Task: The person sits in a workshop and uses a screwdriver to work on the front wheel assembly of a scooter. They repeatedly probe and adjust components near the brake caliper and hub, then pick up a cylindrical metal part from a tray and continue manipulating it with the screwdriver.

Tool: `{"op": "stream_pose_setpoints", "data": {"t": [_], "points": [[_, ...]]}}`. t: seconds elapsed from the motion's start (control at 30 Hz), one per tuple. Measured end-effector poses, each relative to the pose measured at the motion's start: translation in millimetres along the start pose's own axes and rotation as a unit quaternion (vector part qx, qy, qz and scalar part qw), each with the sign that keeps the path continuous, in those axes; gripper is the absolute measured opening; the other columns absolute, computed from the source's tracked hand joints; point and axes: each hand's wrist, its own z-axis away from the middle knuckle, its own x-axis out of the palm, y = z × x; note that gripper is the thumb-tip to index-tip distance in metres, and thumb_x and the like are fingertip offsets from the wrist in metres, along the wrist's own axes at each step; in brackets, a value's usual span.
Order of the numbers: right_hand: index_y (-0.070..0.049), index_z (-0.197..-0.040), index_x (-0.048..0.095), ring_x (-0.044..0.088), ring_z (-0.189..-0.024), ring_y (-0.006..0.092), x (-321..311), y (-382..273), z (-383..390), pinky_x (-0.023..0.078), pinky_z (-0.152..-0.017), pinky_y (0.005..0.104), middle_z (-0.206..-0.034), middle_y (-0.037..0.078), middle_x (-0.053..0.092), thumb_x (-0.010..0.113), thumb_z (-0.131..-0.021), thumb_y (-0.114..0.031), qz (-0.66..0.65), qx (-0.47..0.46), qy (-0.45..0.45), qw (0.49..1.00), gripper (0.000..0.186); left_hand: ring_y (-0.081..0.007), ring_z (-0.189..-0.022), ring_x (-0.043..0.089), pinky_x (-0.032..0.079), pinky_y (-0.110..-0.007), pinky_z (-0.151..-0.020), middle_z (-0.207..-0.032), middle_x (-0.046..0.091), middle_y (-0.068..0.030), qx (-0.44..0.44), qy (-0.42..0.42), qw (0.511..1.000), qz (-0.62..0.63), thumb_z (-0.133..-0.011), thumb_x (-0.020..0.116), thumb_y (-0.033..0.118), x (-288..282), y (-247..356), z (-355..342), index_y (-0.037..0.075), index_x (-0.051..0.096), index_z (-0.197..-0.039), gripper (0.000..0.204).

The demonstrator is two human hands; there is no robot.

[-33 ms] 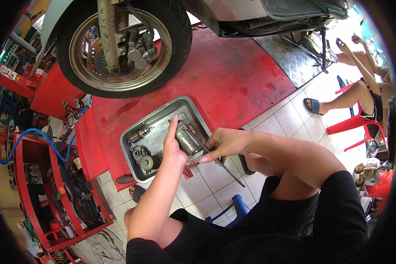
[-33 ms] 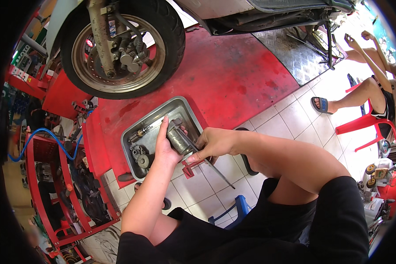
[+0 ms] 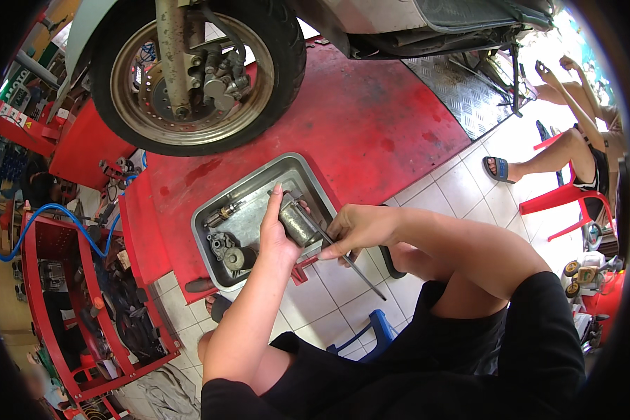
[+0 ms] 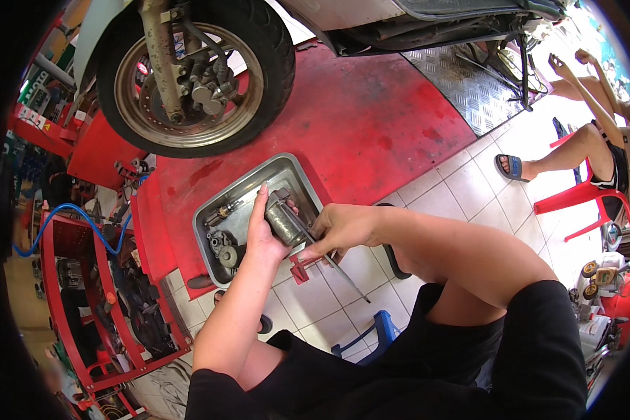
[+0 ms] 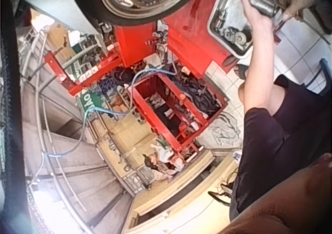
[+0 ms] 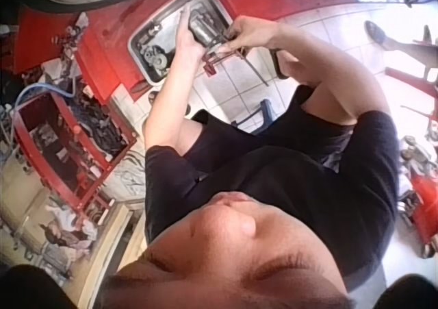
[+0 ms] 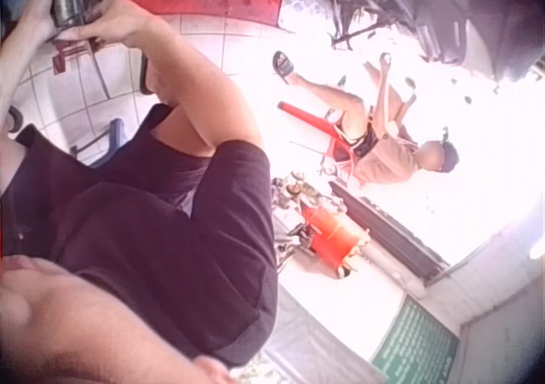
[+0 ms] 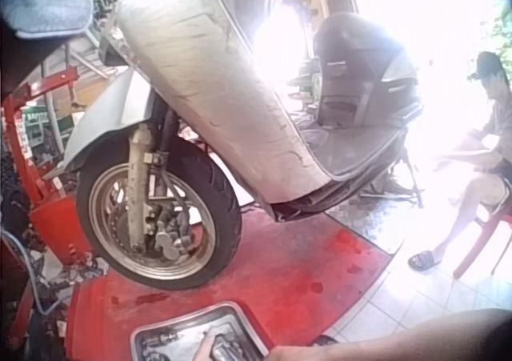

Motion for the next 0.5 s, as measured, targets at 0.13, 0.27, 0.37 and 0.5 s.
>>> {"op": "stream_pose_setpoints", "data": {"t": [0.13,0.27,0.37,0.5], "points": [[0.009,-0.108,0.067,0.07,-0.081,0.0197,0,7,2,0.058,-0.075,0.0315,-0.088,0.015,0.072,0.082,-0.084,-0.014,-0.057,-0.054,-0.056,0.995,0.036,-0.0227,-0.075,0.065,0.055,-0.037,-0.068,-0.08,0.066,-0.0083,-0.003,-0.005,1.0,0.01,-0.085,0.08,0.044,-2,1,0,0.014,0.063,-0.097,0.036],[0.008,-0.102,0.069,0.071,-0.082,0.0197,-7,-2,2,0.058,-0.074,0.0313,-0.084,0.014,0.071,0.082,-0.083,-0.015,0.023,-0.021,-0.024,0.999,0.033,-0.0225,-0.075,0.065,0.055,-0.037,-0.068,-0.08,0.066,-0.008,0.002,-0.009,1.0,0.005,-0.085,0.08,0.043,2,3,-5,0.014,0.063,-0.097,0.036],[0.008,-0.101,0.068,0.071,-0.081,0.0198,-8,-10,1,0.058,-0.073,0.0318,-0.082,0.014,0.071,0.083,-0.083,-0.017,0.124,-0.016,-0.006,0.992,0.034,-0.0223,-0.075,0.065,0.055,-0.037,-0.067,-0.08,0.066,-0.0079,0.004,-0.001,1.0,0.007,-0.085,0.08,0.043,3,3,-6,0.014,0.063,-0.096,0.036],[0.008,-0.098,0.069,0.07,-0.076,0.0193,-2,-8,4,0.057,-0.066,0.0311,-0.081,0.013,0.071,0.083,-0.083,-0.018,0.024,-0.069,-0.01,0.997,0.033,-0.022,-0.074,0.065,0.054,-0.037,-0.067,-0.08,0.066,-0.0078,0.006,-0.007,1.0,0.011,-0.084,0.08,0.044,2,4,-5,0.014,0.063,-0.096,0.036]]}}
